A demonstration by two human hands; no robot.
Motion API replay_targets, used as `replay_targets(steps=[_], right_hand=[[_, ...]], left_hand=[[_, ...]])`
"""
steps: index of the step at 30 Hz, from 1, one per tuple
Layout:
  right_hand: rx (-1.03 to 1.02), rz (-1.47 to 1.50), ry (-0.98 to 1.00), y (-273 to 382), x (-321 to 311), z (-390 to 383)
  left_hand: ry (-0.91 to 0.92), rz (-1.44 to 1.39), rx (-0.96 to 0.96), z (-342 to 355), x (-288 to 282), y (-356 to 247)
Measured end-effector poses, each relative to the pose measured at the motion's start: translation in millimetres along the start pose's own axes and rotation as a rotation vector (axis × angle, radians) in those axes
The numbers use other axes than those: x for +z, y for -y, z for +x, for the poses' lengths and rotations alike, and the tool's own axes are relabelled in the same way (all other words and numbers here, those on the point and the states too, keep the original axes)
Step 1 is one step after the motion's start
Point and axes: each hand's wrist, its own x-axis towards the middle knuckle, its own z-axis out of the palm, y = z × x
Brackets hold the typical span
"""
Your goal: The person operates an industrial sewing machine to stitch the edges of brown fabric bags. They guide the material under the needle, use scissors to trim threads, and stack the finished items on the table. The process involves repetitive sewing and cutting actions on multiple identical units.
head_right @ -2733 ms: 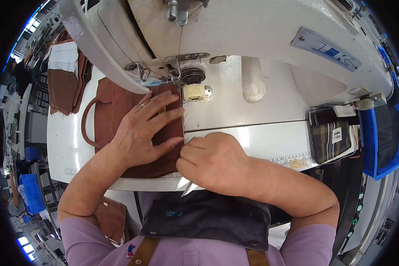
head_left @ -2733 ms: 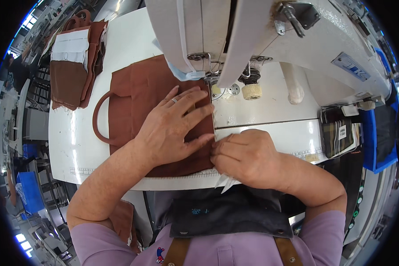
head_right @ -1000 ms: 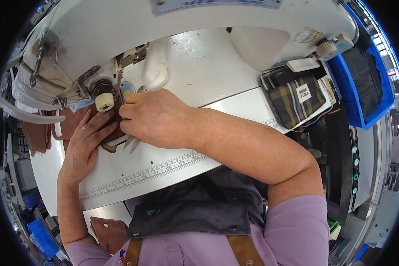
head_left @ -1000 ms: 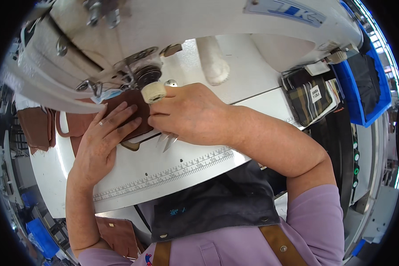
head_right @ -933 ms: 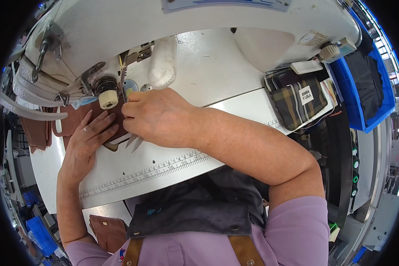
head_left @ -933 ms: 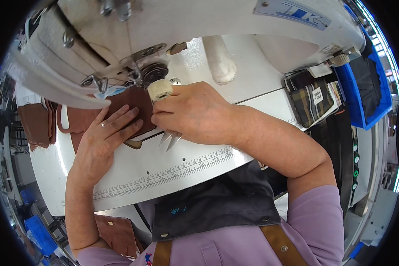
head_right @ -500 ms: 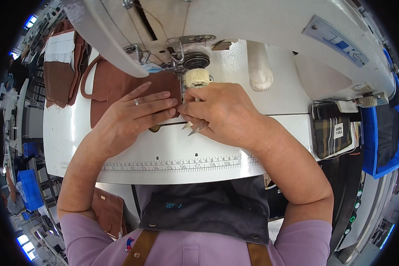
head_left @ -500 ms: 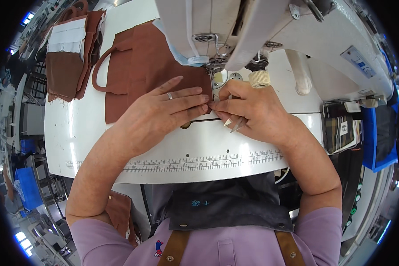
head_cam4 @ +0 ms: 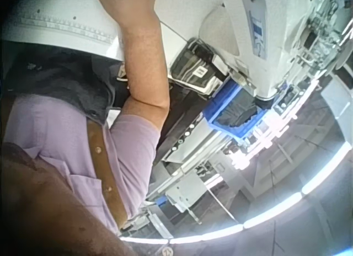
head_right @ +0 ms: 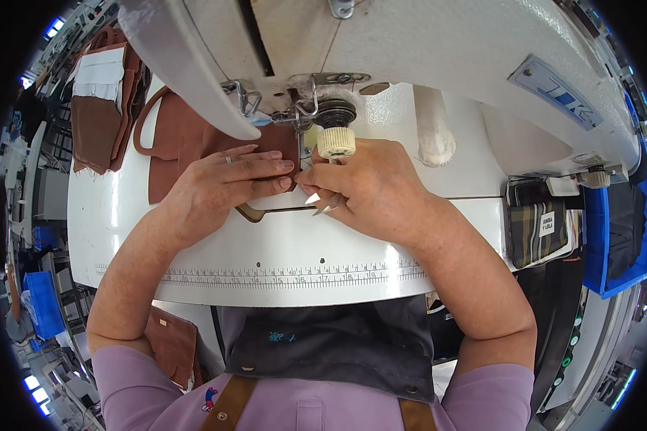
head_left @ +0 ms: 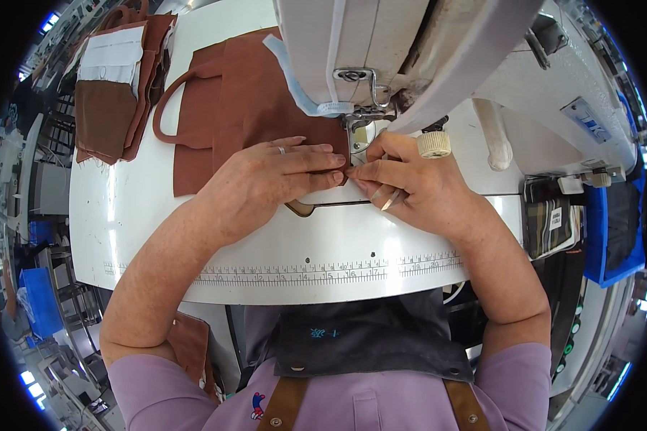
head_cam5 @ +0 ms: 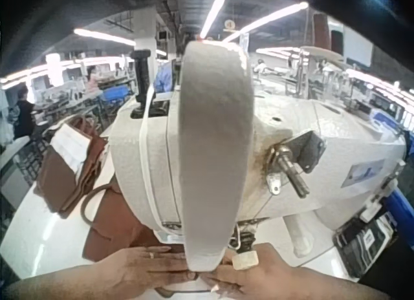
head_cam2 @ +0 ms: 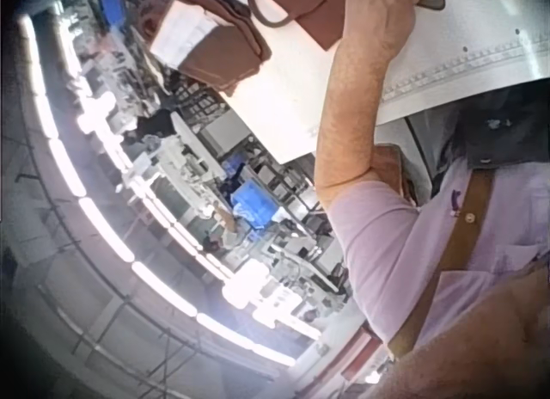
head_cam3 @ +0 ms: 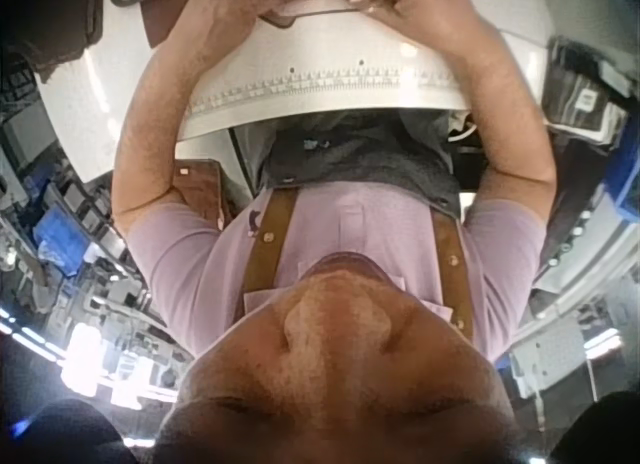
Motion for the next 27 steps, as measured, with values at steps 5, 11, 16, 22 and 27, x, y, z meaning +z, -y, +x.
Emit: replay_targets(steps=[5, 11, 16, 22, 27], right_hand=[[0.053, -0.077, -0.038, -3, 3, 5], [0.063, -0.218, -0.106, -3, 7, 8], [0.021, -0.294, -0.135, 1, 6, 8], [0.104, -0.229, -0.095, 0, 4, 5], [0.094, -0.253, -0.08, -5, 8, 4]], left_hand=[[-0.042, 0.028, -0.023, 7, 2, 15], [-0.086, 0.02, -0.082, 17, 3, 28], [-0.104, 0.082, -0.072, 19, 4, 37], [-0.066, 0.087, -0.201, 21, 3, 14], [-0.109, 0.171, -0.153, 16, 10, 0]])
